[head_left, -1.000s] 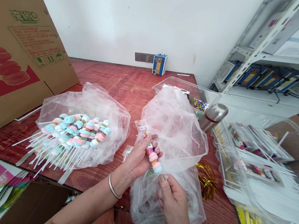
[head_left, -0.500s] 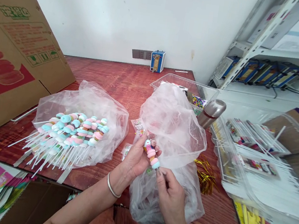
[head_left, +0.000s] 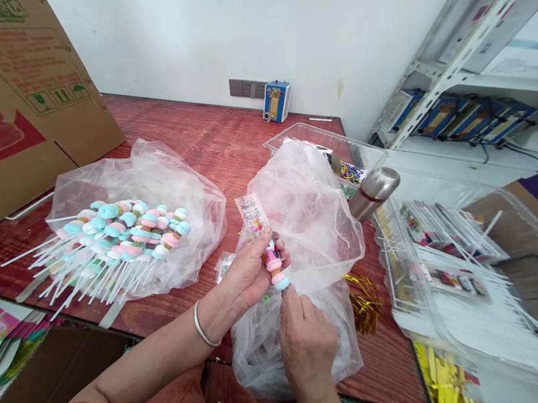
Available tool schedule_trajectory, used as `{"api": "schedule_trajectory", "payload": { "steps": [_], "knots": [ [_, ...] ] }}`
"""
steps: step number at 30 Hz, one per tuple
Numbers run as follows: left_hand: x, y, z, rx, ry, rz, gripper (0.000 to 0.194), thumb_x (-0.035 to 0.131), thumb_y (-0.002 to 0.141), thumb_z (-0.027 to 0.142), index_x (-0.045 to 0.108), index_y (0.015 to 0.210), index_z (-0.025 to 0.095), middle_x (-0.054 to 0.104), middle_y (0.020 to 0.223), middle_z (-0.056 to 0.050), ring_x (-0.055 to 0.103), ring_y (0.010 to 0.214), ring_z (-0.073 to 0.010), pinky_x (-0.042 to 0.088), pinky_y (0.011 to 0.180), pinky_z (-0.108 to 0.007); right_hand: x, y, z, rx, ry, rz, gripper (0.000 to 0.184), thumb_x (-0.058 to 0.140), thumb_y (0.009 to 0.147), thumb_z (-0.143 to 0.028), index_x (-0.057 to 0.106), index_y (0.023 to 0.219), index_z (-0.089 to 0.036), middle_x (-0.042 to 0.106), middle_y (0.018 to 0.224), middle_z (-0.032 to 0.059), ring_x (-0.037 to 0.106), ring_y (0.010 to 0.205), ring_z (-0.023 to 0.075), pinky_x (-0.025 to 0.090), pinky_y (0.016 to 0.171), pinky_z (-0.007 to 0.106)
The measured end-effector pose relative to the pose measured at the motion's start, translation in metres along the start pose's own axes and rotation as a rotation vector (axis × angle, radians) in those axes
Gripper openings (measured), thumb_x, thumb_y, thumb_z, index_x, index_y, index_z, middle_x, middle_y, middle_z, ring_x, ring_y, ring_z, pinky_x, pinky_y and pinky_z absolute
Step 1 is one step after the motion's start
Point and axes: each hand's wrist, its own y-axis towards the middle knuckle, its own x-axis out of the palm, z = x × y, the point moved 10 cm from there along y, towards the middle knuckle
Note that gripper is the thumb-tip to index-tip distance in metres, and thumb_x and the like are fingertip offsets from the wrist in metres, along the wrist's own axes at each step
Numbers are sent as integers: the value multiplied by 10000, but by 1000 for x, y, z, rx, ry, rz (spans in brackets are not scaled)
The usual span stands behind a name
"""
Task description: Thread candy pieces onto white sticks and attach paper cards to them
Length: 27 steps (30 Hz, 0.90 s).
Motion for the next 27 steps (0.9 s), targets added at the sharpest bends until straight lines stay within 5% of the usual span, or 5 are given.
{"api": "schedule_trajectory", "payload": {
  "steps": [8, 13, 18, 22, 27],
  "knots": [
    [10, -6, -6, -52, -34, -102, 230, 713, 841, 351, 584, 840, 162, 559, 736, 19, 575, 647, -99, 536, 710, -268, 70, -37, 13, 921, 1355, -539, 442, 601, 802, -616, 623, 836, -176, 303, 550, -112, 124, 416, 49, 132, 386, 203],
    [10, -6, -2, -11, -9, -77, 208, 723, 834, 330, 603, 850, 161, 578, 748, 9, 575, 652, -99, 519, 704, -252, 31, -7, 28, 477, 814, -221, 326, 509, 930, -433, 620, 775, -169, 469, 629, -35, 394, 537, 95, 302, 509, 227],
    [5, -7, -16, -24, -40, -6, 217, 739, 820, 318, 593, 823, 158, 578, 719, 11, 564, 626, -96, 505, 665, -238, -4, 6, -9, -62, 5, 54, 283, 444, 993, -251, 689, 880, -165, 573, 653, 26, 503, 616, 148, 320, 592, 274],
    [-2, -8, -31, -88, -17, 2, 249, 736, 818, 360, 606, 835, 148, 630, 753, -20, 623, 686, -129, 530, 711, -271, 8, 11, 3, 63, 136, -1, 326, 405, 1009, -280, 638, 808, -170, 597, 673, 16, 506, 593, 132, 342, 567, 242],
    [-5, 3, -1, 46, 10, -1, 299, 772, 779, 243, 624, 1027, 167, 677, 888, -30, 668, 792, -138, 552, 780, -275, 24, 13, 21, 295, 497, -164, 327, 440, 982, -371, 621, 783, -185, 591, 633, -24, 507, 568, 127, 359, 523, 215]
  ]
}}
